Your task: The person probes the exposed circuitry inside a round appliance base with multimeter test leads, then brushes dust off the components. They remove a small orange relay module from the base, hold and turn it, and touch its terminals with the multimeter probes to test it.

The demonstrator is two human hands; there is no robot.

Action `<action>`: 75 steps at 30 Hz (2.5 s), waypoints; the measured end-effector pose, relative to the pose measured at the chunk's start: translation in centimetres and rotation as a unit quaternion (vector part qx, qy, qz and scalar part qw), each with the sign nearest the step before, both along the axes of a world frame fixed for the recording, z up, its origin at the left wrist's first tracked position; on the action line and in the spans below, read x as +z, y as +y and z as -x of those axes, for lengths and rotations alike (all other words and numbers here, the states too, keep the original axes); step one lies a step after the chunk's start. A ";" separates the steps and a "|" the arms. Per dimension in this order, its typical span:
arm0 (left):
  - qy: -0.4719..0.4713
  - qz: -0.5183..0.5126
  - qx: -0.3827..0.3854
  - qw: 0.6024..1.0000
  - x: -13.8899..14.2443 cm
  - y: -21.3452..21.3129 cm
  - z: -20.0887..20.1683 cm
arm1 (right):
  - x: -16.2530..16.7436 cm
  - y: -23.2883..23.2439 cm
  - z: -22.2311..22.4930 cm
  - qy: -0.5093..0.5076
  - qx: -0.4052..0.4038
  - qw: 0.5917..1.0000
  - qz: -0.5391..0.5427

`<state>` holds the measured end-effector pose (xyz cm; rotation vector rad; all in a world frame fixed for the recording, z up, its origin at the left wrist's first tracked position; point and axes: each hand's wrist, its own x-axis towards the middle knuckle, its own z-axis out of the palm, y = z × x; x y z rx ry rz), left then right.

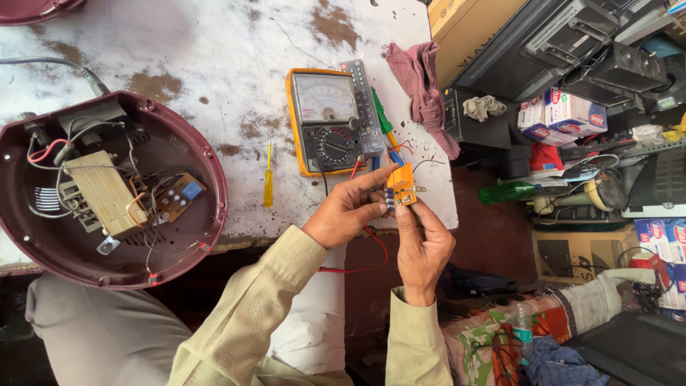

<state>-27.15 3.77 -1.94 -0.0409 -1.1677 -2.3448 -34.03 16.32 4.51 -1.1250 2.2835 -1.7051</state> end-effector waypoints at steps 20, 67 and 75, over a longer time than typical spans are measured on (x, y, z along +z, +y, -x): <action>0.004 0.005 -0.011 1.000 0.0 -0.1 -0.1 | -1.3 0.2 0.8 -0.161 0.049 0.978 0.119; 0.032 -0.078 0.041 0.996 -0.1 0.5 -0.2 | -2.0 1.3 3.1 -0.350 0.044 0.925 0.143; 0.016 -0.041 0.060 0.997 -0.5 0.6 -0.3 | 0.6 1.3 4.3 -0.033 0.056 0.998 -0.013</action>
